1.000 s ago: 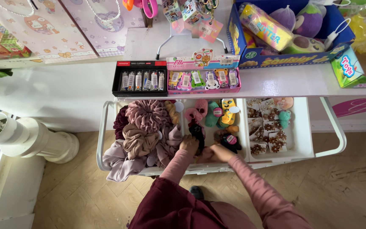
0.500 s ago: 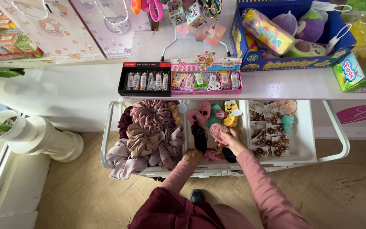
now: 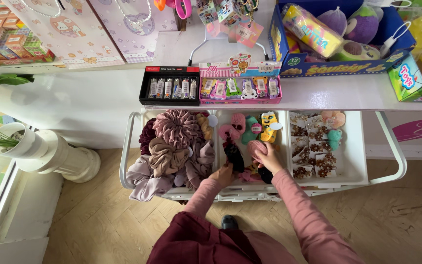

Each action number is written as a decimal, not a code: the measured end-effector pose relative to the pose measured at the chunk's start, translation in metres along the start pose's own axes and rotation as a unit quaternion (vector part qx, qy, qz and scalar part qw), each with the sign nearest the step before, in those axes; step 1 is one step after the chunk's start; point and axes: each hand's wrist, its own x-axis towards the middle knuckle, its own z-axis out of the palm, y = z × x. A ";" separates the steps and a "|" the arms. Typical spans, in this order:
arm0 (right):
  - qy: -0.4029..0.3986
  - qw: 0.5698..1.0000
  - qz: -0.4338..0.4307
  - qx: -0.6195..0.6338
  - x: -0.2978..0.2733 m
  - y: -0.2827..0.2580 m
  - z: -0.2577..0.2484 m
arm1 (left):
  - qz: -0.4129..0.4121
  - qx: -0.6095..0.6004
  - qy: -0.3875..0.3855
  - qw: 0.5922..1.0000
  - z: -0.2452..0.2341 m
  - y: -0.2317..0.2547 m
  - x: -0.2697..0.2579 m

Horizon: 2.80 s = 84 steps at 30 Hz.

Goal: The person sorts hair accessories in a white rolling cart with multiple compartments. They pick up and place hair clips, scrunchies, and small plush items into separate bins, occasionally moving between compartments and briefly stepping toward a nearby rack before returning to the cart.

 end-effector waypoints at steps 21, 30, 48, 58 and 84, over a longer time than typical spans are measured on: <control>-0.129 0.820 -0.337 -0.444 -0.023 0.040 0.059 | -0.083 -0.041 0.220 0.971 -0.153 0.029 -0.016; -0.161 0.803 -0.251 -0.516 -0.029 0.026 0.061 | 0.029 0.239 0.311 0.919 -0.150 -0.004 -0.040; 0.114 0.855 -0.196 -0.466 -0.019 0.022 -0.012 | 0.108 0.115 0.104 0.982 -0.021 0.048 -0.011; 0.088 0.762 -0.184 -0.615 -0.001 0.021 0.020 | -0.008 0.178 0.008 0.984 -0.015 0.047 -0.004; -0.208 0.964 -0.139 -0.093 0.085 -0.084 0.049 | 0.082 0.209 0.036 0.974 -0.002 0.028 0.007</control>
